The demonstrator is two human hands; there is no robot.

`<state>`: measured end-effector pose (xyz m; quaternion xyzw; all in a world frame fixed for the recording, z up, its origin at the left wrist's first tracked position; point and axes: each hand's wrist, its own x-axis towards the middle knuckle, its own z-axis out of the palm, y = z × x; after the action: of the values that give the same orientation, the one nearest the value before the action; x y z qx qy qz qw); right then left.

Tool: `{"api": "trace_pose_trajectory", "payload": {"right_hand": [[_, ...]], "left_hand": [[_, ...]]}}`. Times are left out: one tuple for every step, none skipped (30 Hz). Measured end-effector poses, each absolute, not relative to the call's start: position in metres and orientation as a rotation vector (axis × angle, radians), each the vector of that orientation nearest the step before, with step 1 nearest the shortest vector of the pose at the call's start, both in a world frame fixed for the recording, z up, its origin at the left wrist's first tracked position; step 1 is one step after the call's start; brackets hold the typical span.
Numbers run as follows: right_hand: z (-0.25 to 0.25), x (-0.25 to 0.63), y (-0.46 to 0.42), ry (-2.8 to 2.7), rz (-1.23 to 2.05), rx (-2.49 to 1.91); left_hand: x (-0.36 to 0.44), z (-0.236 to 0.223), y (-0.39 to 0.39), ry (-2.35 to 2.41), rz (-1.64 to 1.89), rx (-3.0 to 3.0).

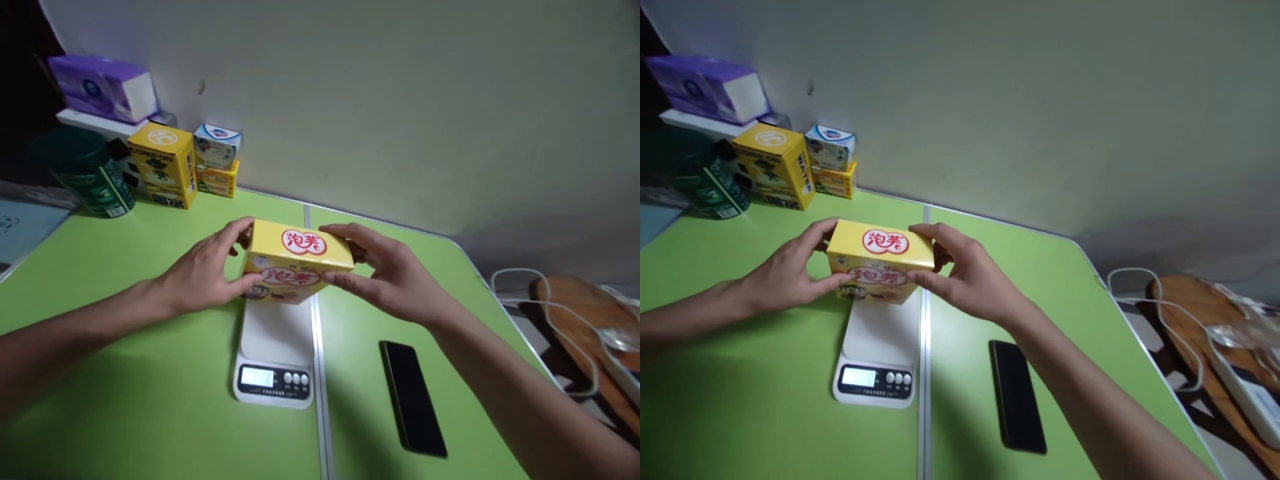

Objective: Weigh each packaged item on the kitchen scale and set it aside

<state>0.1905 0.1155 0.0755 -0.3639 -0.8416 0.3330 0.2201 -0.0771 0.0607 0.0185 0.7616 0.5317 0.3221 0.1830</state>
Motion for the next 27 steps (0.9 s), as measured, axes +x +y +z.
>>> {"api": "trace_pose_trajectory", "payload": {"right_hand": [[0.076, 0.198, 0.107, -2.344, 0.918, -1.001], [0.074, 0.203, 0.1, -2.361, 0.915, -0.996], [0.072, 0.208, 0.095, -2.371, 0.914, -0.99], [0.068, 0.211, 0.091, -2.374, 0.918, -0.986], [0.063, 0.213, 0.088, -2.369, 0.93, -0.983], [0.059, 0.215, 0.086, -2.358, 0.956, -0.98], [0.054, 0.216, 0.084, -2.345, 0.992, -0.977], [0.049, 0.217, 0.084, -2.332, 1.033, -0.979], [0.045, 0.219, 0.083, -2.32, 1.068, -0.983], [0.042, 0.221, 0.084, -2.311, 1.098, -0.991], [0.04, 0.224, 0.084, -2.303, 1.121, -1.004], [0.037, 0.227, 0.085, -2.299, 1.143, -1.024], [0.035, 0.231, 0.085, -2.296, 1.169, -1.051], [0.033, 0.234, 0.086, -2.294, 1.203, -1.083], [0.03, 0.238, 0.087, -2.295, 1.241, -1.118], [0.027, 0.242, 0.087, -2.305, 1.274, -1.155], [0.024, 0.245, 0.087, -2.321, 1.297, -1.191], [0.02, 0.247, 0.087, -2.34, 1.307, -1.221], [0.015, 0.249, 0.087, -2.357, 1.31, -1.243], [0.011, 0.25, 0.087, -2.372, 1.314, -1.255], [0.008, 0.251, 0.086, -2.383, 1.321, -1.261], [0.005, 0.25, 0.086, -2.39, 1.331, -1.266], [0.003, 0.249, 0.086, -2.396, 1.343, -1.274], [0.002, 0.246, 0.086, -2.4, 1.352, -1.284], [0.002, 0.243, 0.087, -2.4, 1.359, -1.294], [0.002, 0.239, 0.087, -2.397, 1.359, -1.3], [0.001, 0.235, 0.088, -2.392, 1.351, -1.292]], "left_hand": [[-0.071, 0.019, 0.051, 1.485, 0.885, 2.137], [-0.065, 0.018, 0.043, 1.472, 0.855, 2.127], [-0.061, 0.017, 0.037, 1.465, 0.827, 2.12], [-0.058, 0.016, 0.032, 1.464, 0.802, 2.116], [-0.056, 0.014, 0.029, 1.47, 0.78, 2.112], [-0.055, 0.012, 0.027, 1.479, 0.76, 2.107], [-0.054, 0.01, 0.026, 1.49, 0.734, 2.102], [-0.055, 0.009, 0.025, 1.503, 0.701, 2.097], [-0.056, 0.008, 0.024, 1.517, 0.663, 2.094], [-0.058, 0.007, 0.023, 1.529, 0.623, 2.094], [-0.06, 0.005, 0.022, 1.538, 0.586, 2.097], [-0.064, 0.004, 0.021, 1.543, 0.554, 2.102], [-0.068, 0.003, 0.021, 1.546, 0.537, 2.108], [-0.072, 0.0, 0.02, 1.55, 0.528, 2.114], [-0.077, -0.002, 0.019, 1.556, 0.519, 2.118], [-0.082, -0.006, 0.019, 1.569, 0.505, 2.119], [-0.087, -0.01, 0.019, 1.583, 0.481, 2.115], [-0.092, -0.014, 0.019, 1.596, 0.453, 2.106], [-0.096, -0.018, 0.019, 1.604, 0.423, 2.096], [-0.099, -0.022, 0.019, 1.603, 0.395, 2.086], [-0.102, -0.026, 0.02, 1.594, 0.374, 2.079], [-0.104, -0.03, 0.02, 1.578, 0.362, 2.076], [-0.105, -0.032, 0.021, 1.556, 0.352, 2.075], [-0.105, -0.034, 0.022, 1.533, 0.345, 2.075], [-0.105, -0.036, 0.023, 1.508, 0.337, 2.074], [-0.103, -0.037, 0.024, 1.487, 0.335, 2.073], [-0.101, -0.037, 0.026, 1.468, 0.339, 2.068]]}}
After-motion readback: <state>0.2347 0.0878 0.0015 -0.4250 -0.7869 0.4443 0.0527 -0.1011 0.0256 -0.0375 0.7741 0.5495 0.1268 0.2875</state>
